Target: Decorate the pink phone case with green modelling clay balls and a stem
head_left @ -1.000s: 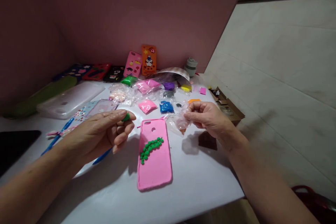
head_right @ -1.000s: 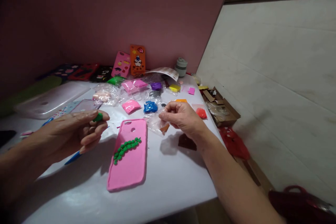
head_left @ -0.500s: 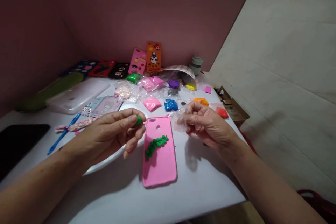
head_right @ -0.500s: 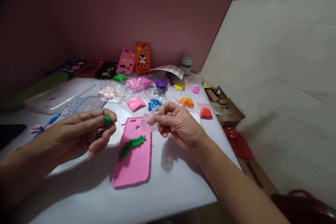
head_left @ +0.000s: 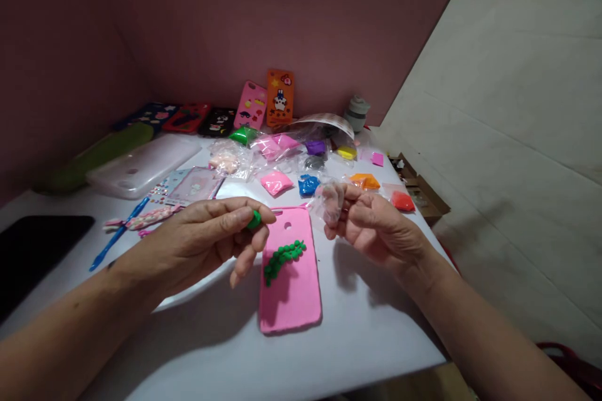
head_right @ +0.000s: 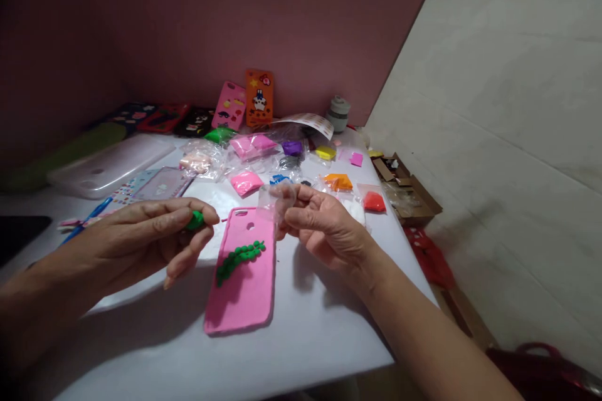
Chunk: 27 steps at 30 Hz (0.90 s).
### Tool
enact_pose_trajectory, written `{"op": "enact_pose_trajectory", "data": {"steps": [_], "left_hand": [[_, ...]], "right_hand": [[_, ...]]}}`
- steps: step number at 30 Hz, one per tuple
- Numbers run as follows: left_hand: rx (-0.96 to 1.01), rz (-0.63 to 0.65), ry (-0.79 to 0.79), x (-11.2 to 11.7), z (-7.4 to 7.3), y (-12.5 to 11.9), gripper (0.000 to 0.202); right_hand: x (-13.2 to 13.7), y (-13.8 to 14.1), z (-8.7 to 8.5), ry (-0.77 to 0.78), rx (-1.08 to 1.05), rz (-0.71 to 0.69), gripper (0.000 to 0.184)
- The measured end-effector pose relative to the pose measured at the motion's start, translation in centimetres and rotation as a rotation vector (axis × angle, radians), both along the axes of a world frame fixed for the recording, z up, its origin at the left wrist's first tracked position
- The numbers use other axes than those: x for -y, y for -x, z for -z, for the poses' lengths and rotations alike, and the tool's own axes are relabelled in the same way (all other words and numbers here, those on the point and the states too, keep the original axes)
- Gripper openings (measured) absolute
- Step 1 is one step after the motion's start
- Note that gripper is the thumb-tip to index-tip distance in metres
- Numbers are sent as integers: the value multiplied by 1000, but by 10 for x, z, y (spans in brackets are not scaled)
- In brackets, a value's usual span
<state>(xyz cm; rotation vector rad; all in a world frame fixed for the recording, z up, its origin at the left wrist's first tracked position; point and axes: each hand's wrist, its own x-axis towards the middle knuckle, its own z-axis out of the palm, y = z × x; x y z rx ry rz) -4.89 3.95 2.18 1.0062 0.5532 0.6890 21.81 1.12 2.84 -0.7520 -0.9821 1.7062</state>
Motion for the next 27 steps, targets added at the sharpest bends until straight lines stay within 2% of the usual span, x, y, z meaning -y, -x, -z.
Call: {"op": "enact_pose_trajectory", "data": {"steps": [2,6,9,13,18,21,27], "left_hand": [[-11,-34,14,-2,1,2,31],[-7,-111,25,-4,1,5,28],[-6,-155,34,-3,-3,5,27],[-27,-167,53,-3,-9,3,28],[-12,-203,27,-7,-8,8,27],[15,-202,14,-8,-8,10,23],[54,-127,35,2,-13,5,28]], "right_hand": [[2,1,-4,-11,10,18,39],[5,1,-6,-37,56,19,26],[5,1,-4,-22,86,23,31],[6,2,-4,3,95,45,34],[9,2,-7,-13,165,41,22],[10,1,-8,-11,206,39,14],[11,7,-6,-22,180,103,5]]}}
